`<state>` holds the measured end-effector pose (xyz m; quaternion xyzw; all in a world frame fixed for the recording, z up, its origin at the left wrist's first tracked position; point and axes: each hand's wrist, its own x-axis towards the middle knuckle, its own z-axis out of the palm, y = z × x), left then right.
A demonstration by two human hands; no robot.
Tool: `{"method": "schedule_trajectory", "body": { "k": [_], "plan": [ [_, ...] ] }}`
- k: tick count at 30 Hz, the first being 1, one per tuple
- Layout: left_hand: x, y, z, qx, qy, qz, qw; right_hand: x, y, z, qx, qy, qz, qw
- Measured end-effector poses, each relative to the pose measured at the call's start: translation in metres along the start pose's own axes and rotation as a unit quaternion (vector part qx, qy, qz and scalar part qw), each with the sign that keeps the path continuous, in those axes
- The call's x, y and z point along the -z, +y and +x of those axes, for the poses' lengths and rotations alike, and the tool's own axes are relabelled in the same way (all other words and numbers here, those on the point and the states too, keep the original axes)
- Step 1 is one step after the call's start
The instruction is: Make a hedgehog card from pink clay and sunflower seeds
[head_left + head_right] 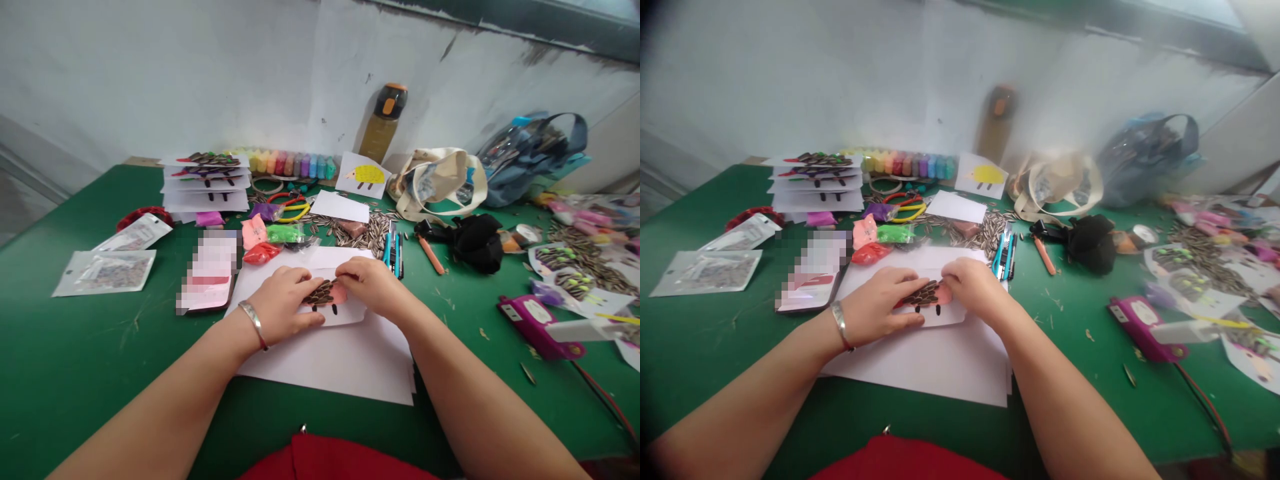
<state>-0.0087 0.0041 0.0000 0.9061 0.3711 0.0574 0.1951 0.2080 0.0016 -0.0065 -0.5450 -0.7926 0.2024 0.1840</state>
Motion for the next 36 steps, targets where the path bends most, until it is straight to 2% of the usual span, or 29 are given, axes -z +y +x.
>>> {"method": "schedule_trajectory", "body": {
  "k": [16,36],
  "plan": [
    [0.000,0.003,0.000,0.009,-0.001,0.012,1.000,-0.006,0.002,0.003,0.009,-0.007,-0.022,1.000],
    [-0.001,0.004,0.002,0.019,-0.015,0.032,0.999,-0.009,-0.008,0.005,0.015,-0.016,-0.033,0.999]
  ]
}}
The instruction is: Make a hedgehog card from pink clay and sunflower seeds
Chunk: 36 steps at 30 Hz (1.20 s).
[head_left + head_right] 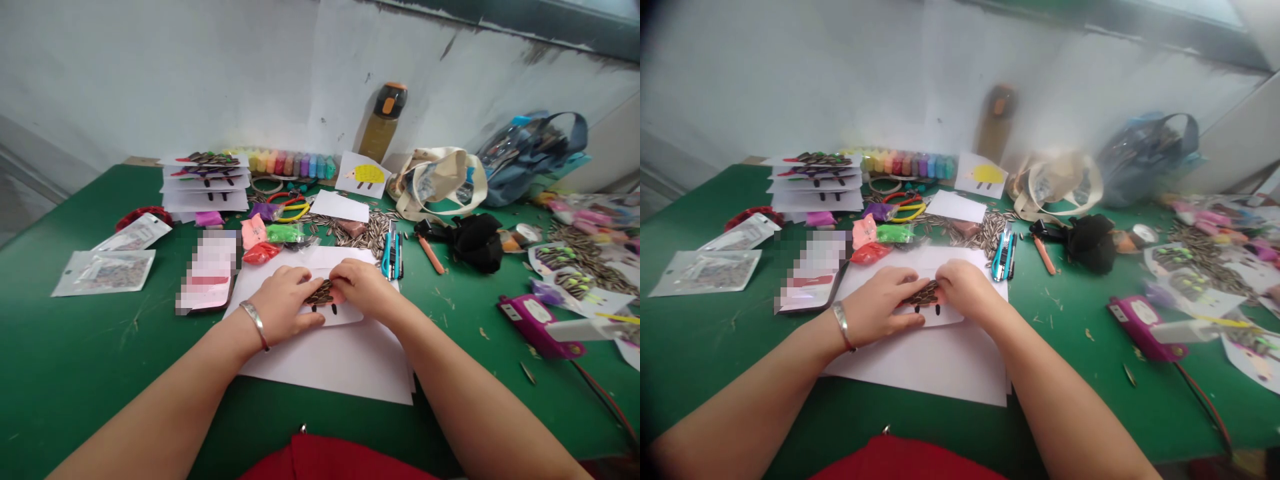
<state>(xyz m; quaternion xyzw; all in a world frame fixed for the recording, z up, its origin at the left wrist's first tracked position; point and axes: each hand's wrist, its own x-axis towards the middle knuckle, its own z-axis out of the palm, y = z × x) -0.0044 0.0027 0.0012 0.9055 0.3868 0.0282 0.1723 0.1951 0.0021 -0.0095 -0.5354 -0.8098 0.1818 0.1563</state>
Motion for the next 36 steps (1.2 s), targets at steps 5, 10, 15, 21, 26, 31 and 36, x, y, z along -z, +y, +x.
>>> {"method": "schedule_trajectory", "body": {
  "k": [5,10,15,21,26,31,36],
  "plan": [
    [0.000,0.000,0.000,0.000,-0.002,0.001,1.000,-0.001,0.003,-0.001,0.002,-0.006,0.010,1.000],
    [-0.001,-0.001,-0.001,-0.006,0.009,-0.005,1.000,0.007,0.010,-0.005,-0.019,0.014,0.026,0.999],
    [-0.002,-0.001,-0.001,-0.007,0.013,-0.006,1.000,0.013,0.010,-0.007,-0.027,-0.005,-0.007,1.000],
    [-0.005,-0.001,-0.002,-0.008,0.018,0.004,1.000,0.008,0.010,-0.004,-0.028,-0.024,-0.030,0.999],
    [-0.005,0.000,-0.001,-0.004,0.018,0.002,1.000,0.006,0.008,-0.004,-0.032,-0.022,-0.042,0.998],
    [-0.006,0.000,0.000,-0.003,0.031,0.006,1.000,0.005,0.006,-0.003,-0.039,-0.029,-0.050,0.998],
    [-0.004,0.001,0.000,0.007,0.019,0.000,1.000,0.005,0.004,-0.004,-0.036,-0.028,-0.054,0.997]
  ]
}}
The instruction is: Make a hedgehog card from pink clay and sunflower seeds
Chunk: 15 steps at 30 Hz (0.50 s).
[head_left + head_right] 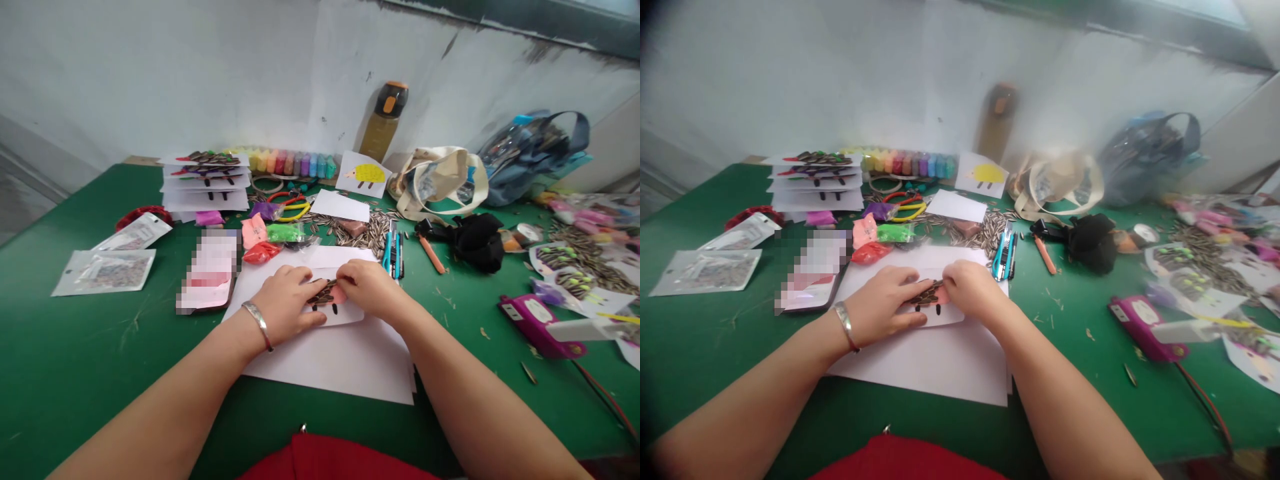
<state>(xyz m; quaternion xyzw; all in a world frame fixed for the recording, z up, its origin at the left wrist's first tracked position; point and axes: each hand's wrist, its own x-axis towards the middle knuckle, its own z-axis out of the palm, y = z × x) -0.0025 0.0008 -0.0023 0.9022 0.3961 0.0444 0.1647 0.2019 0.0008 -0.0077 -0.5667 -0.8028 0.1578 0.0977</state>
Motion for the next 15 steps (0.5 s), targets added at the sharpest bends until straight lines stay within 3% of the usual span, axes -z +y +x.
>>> {"method": "schedule_trajectory", "body": {
  "k": [15],
  "plan": [
    [0.0017,0.0007,0.0008,-0.001,-0.006,0.003,1.000,0.0001,-0.0017,0.0008,0.006,-0.001,0.008,1.000]
  ]
}}
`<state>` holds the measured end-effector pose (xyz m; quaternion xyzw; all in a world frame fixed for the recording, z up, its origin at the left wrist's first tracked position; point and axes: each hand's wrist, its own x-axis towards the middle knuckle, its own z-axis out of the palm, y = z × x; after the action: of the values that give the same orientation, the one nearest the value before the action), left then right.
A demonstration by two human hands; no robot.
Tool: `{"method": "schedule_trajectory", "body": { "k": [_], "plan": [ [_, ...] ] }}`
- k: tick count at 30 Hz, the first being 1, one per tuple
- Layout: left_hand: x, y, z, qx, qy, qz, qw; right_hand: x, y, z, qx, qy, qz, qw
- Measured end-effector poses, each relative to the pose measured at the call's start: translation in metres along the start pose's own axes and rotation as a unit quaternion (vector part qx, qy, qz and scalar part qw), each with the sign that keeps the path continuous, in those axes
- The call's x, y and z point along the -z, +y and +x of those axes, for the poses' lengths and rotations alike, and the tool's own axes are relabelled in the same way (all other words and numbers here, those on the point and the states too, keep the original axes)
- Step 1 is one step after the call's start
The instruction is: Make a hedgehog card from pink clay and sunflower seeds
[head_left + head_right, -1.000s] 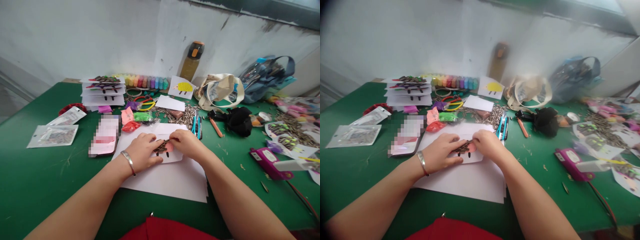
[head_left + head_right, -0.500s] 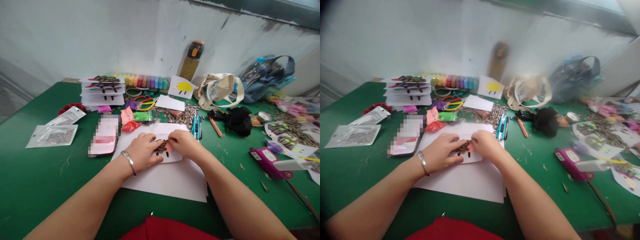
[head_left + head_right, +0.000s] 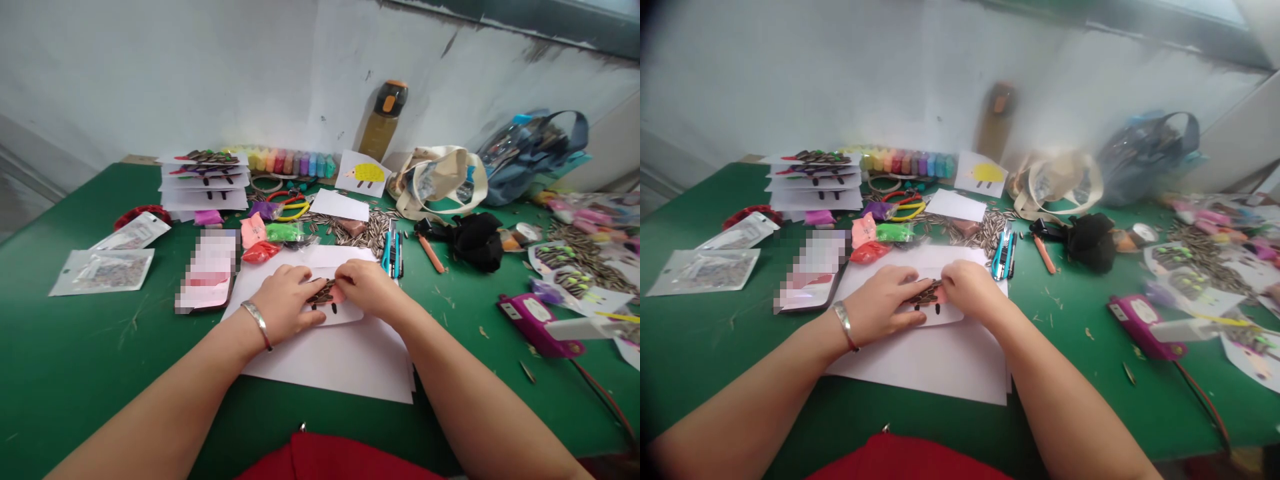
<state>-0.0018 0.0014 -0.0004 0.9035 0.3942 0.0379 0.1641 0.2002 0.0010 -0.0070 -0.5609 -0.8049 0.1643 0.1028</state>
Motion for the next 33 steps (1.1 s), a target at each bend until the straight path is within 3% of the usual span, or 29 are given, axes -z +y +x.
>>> {"method": "schedule_trajectory", "body": {
  "k": [8,15,23,33],
  "plan": [
    [-0.002,-0.002,-0.001,-0.008,0.013,0.000,1.000,0.005,0.005,-0.002,0.006,-0.005,0.011,1.000],
    [-0.001,0.000,-0.003,-0.005,0.006,-0.004,1.000,0.030,0.038,-0.010,-0.067,0.089,-0.064,0.992],
    [-0.003,-0.002,-0.003,-0.011,0.014,0.000,1.000,0.022,0.051,-0.011,-0.080,0.044,-0.235,0.968],
    [-0.001,-0.002,-0.002,-0.012,0.007,-0.002,1.000,0.023,0.058,-0.008,-0.082,0.025,-0.230,0.969]
  ]
}}
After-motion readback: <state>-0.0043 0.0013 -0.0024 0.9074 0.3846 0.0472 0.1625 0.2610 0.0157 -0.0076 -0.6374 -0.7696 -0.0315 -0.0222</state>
